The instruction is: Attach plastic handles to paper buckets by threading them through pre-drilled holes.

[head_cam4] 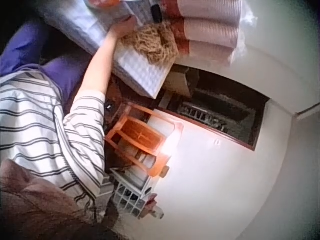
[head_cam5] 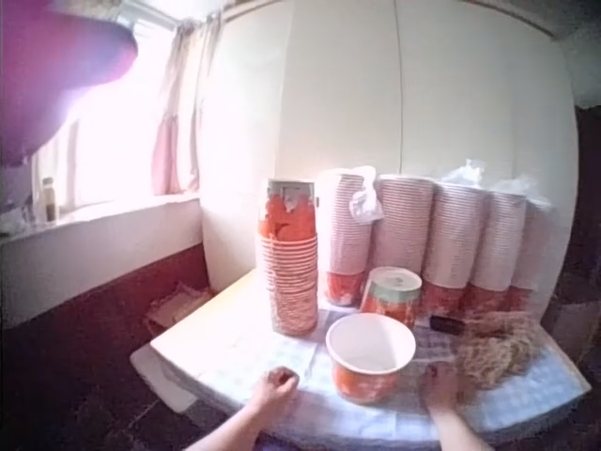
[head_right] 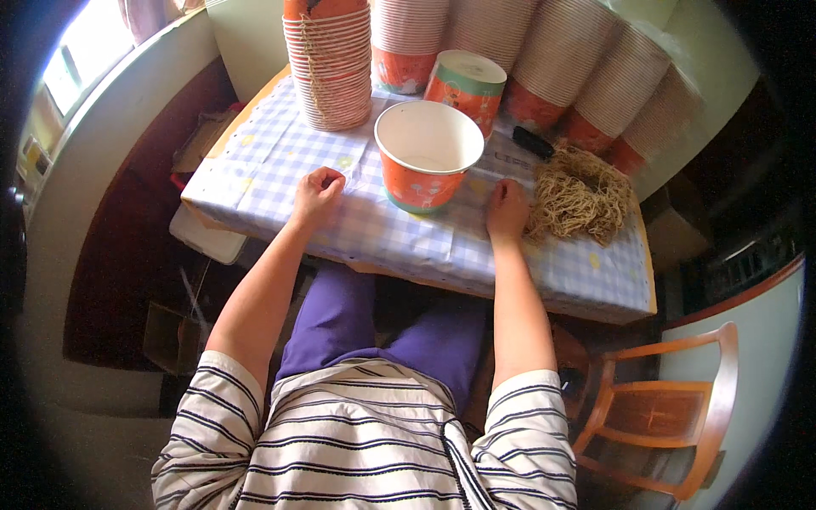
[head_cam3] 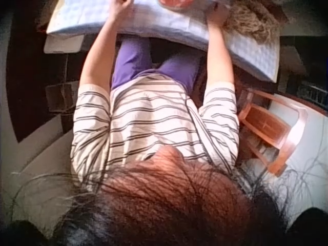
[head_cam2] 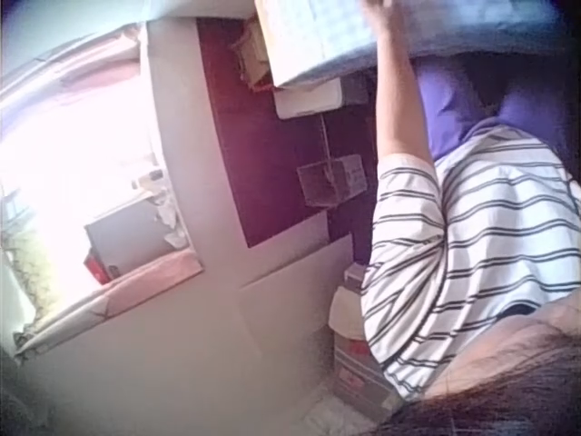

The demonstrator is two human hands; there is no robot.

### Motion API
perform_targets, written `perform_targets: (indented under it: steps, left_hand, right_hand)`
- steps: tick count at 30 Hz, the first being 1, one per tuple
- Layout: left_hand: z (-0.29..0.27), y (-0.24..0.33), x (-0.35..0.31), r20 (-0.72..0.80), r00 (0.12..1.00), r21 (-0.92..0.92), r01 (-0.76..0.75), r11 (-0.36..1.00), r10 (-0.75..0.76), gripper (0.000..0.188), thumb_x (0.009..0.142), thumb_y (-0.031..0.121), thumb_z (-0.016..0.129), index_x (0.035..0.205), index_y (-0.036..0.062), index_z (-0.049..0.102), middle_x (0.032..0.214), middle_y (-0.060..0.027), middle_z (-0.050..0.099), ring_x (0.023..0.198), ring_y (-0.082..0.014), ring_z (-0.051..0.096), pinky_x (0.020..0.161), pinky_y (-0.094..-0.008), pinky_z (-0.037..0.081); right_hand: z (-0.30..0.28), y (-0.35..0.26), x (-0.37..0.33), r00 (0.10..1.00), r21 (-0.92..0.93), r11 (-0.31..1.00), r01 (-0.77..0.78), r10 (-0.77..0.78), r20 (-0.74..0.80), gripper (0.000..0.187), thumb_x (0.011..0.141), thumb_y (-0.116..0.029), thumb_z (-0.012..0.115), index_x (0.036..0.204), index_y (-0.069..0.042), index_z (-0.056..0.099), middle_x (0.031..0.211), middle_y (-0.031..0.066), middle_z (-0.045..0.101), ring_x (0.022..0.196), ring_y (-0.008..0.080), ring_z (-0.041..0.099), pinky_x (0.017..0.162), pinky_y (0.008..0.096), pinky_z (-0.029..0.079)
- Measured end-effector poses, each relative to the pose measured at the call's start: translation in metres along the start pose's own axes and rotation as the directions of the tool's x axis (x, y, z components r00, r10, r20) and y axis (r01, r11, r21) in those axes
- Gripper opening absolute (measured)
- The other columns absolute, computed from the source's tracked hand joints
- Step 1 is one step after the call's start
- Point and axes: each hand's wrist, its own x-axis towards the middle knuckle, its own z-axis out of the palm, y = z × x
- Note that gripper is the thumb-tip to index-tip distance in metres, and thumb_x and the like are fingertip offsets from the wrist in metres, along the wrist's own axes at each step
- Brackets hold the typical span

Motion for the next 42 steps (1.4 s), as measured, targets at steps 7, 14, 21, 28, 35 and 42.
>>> perform_targets:
  steps: [7,14,21,28,35,42]
  left_hand:
    - [0.001,0.003,0.002,-0.001,1.000,0.002,0.004,1.000,-0.004,0.019,0.078,0.017,0.061,0.082,-0.0013,0.067,0.066,-0.0106,0.066,0.061,-0.0161,0.062,0.060,-0.0291,0.049]
    - [0.002,-0.010,0.001,0.013,1.000,0.007,-0.018,1.000,0.018,0.019,0.079,0.017,0.061,0.082,-0.0011,0.067,0.066,-0.0097,0.065,0.062,-0.0142,0.061,0.060,-0.0293,0.049]
    - [-0.002,-0.005,-0.001,0.017,1.000,-0.020,-0.010,1.000,0.010,0.020,0.079,0.018,0.063,0.083,-0.0012,0.067,0.066,-0.0088,0.065,0.062,-0.0131,0.062,0.060,-0.0281,0.049]
    - [0.003,-0.003,0.001,-0.008,1.000,0.002,-0.026,1.000,0.026,0.019,0.079,0.017,0.063,0.082,-0.0020,0.067,0.065,-0.0092,0.064,0.060,-0.0130,0.060,0.058,-0.0277,0.048]
    - [0.000,-0.002,-0.002,0.020,1.000,0.012,0.023,1.000,-0.023,0.016,0.079,0.015,0.063,0.081,-0.0006,0.067,0.071,-0.0143,0.065,0.065,-0.0226,0.065,0.062,-0.0321,0.050]
    - [0.002,-0.007,-0.003,0.011,0.999,-0.018,0.049,0.999,-0.049,0.016,0.081,0.014,0.063,0.084,-0.0005,0.067,0.068,-0.0123,0.064,0.062,-0.0192,0.063,0.060,-0.0298,0.049]
  right_hand:
    - [-0.003,-0.001,0.003,1.000,0.007,1.000,0.008,-0.008,0.000,0.014,0.089,-0.015,0.053,0.087,-0.003,0.060,0.085,0.0187,0.062,0.082,0.0387,0.059,0.071,0.0459,0.046]
    - [0.000,-0.008,0.000,0.999,-0.031,1.000,0.004,-0.003,0.040,0.015,0.089,-0.015,0.053,0.087,-0.001,0.058,0.087,0.0208,0.060,0.083,0.0409,0.058,0.071,0.0480,0.046]
    - [-0.002,-0.009,0.000,0.995,-0.007,0.999,-0.047,0.048,0.086,0.011,0.088,-0.012,0.055,0.087,-0.002,0.059,0.087,0.0192,0.060,0.083,0.0387,0.057,0.071,0.0460,0.045]
    - [-0.002,-0.001,0.002,0.998,0.022,0.999,-0.023,0.022,0.065,0.013,0.088,-0.010,0.053,0.089,0.000,0.060,0.083,0.0203,0.061,0.079,0.0373,0.059,0.069,0.0433,0.046]
    - [-0.002,-0.004,-0.005,0.994,0.061,0.995,-0.073,0.068,0.087,0.010,0.086,-0.008,0.054,0.087,0.000,0.060,0.085,0.0193,0.060,0.081,0.0373,0.058,0.071,0.0438,0.046]
    - [-0.005,-0.005,-0.005,0.990,0.186,0.974,-0.127,0.114,0.078,0.008,0.085,-0.007,0.055,0.087,0.000,0.059,0.084,0.0183,0.060,0.079,0.0361,0.058,0.069,0.0423,0.046]
